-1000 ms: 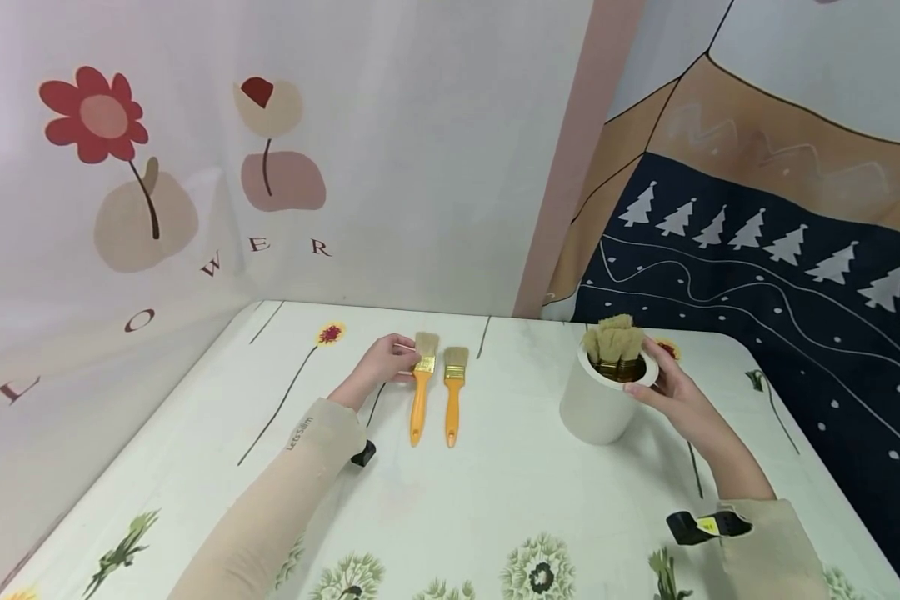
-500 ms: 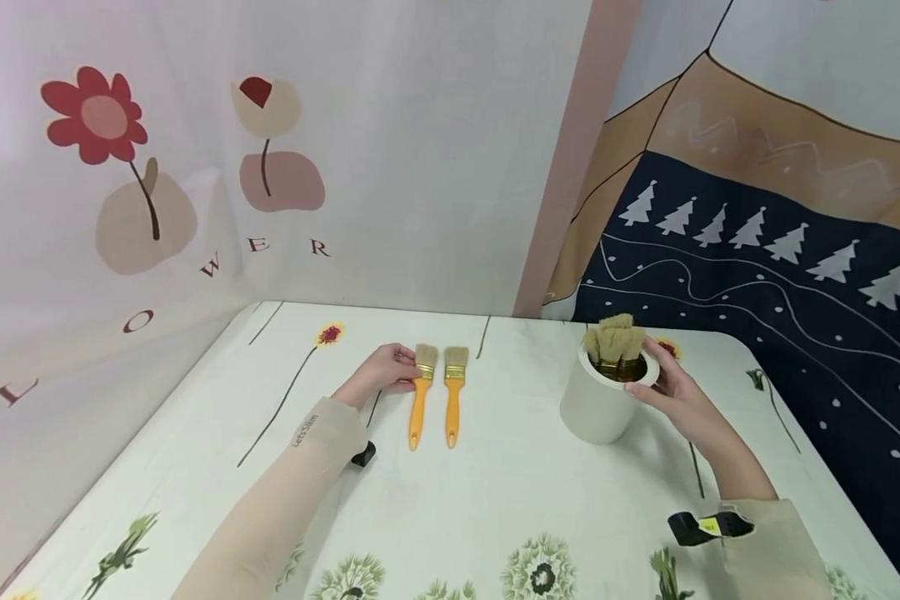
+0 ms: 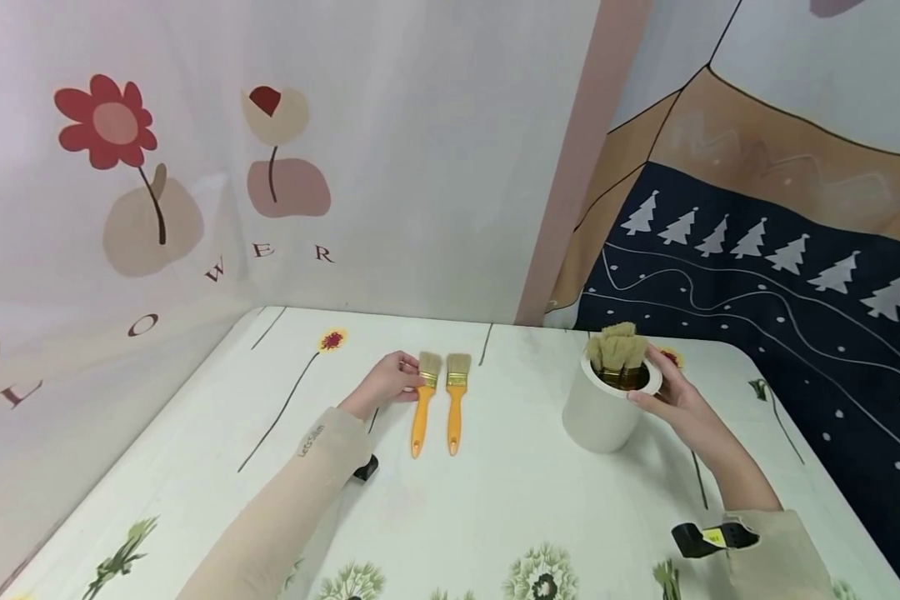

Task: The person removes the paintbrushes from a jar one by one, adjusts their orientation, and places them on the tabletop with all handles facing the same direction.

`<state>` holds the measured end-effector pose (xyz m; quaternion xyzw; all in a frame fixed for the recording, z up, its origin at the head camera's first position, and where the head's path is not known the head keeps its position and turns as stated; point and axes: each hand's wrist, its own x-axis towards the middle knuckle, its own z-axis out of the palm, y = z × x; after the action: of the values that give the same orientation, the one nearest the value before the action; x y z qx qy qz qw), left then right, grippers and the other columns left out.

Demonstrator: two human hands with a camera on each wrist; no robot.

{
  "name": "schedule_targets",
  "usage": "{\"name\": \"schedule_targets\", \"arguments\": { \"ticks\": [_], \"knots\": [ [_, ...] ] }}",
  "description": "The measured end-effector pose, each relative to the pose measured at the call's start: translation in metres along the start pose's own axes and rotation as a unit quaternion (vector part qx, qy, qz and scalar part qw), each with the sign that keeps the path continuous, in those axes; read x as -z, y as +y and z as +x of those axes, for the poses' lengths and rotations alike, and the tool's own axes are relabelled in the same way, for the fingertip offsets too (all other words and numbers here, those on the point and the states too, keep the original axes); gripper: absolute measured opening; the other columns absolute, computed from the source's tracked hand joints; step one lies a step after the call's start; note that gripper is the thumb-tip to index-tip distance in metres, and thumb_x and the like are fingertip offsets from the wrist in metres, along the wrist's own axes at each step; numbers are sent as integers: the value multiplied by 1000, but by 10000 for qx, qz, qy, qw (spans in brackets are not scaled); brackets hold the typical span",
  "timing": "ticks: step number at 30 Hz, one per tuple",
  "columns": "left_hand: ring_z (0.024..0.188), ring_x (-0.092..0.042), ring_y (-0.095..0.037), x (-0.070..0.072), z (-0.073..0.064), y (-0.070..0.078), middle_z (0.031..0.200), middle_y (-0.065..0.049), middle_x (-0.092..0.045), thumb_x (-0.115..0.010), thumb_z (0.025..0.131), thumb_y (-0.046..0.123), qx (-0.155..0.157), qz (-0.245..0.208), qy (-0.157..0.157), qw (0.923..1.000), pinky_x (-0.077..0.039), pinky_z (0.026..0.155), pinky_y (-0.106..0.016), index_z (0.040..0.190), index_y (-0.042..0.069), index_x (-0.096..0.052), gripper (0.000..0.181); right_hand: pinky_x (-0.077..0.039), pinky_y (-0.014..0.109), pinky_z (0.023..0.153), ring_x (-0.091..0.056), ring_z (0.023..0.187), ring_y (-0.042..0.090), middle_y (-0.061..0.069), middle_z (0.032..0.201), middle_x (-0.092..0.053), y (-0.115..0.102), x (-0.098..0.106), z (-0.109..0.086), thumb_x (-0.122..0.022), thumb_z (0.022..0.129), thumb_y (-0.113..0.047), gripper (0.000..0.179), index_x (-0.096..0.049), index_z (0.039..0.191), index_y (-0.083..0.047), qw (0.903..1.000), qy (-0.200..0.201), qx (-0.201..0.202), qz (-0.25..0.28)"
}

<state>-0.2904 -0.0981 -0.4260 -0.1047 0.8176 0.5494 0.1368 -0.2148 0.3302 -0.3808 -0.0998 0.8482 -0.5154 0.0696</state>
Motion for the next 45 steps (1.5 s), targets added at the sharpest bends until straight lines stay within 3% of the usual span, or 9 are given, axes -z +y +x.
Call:
{"name": "schedule_targets", "arguments": {
  "ticks": [10, 20, 34, 38, 45],
  "knots": [
    [94, -67, -22, -5, -2, 2, 114, -15, -60, -68, 92, 3, 46, 181, 129, 9997, -62, 77, -27, 120, 2, -52, 32, -28, -6, 88, 7, 151, 47, 7, 166, 22, 2, 0, -1, -51, 105, -25, 80, 7, 160, -29, 10000, 1, 83, -7],
    [82, -66, -18, 0, -1, 6, 112, -17, -61, -71, 89, 2, 52, 864, 285, 9958, -59, 65, -20, 118, -1, -53, 34, -31, -5, 87, 3, 151, 48, 6, 167, 19, -1, 0, 0, -51, 105, -25, 78, 3, 160, -33, 9998, -6, 202, -83],
    [94, -66, -23, 1, -7, 5, 110, -13, -58, -72, 88, 2, -257, 638, 329, 9971, -62, 75, -25, 117, 1, -54, 34, -31, -4, 86, -1, 151, 48, 6, 167, 19, 0, -1, 1, -52, 105, -27, 79, 4, 160, -35, 10000, 39, 8, -54],
    [96, -66, -23, 1, -7, 6, 111, -13, -59, -72, 89, 1, -279, 572, 384, 9972, -62, 77, -27, 119, 2, -55, 34, -30, -4, 88, 3, 151, 48, 6, 167, 22, 1, -2, 1, -52, 105, -26, 80, 6, 160, -31, 10000, 31, -30, 21],
    [100, -62, -24, 5, -6, 14, 115, -13, -61, -67, 93, 4, -671, 690, 597, 9936, -61, 85, -31, 124, 2, -56, 33, -32, -3, 87, 1, 151, 49, 6, 166, 23, -1, 0, 2, -52, 105, -26, 81, 6, 160, -31, 10000, 28, -74, -35]
  ]
}}
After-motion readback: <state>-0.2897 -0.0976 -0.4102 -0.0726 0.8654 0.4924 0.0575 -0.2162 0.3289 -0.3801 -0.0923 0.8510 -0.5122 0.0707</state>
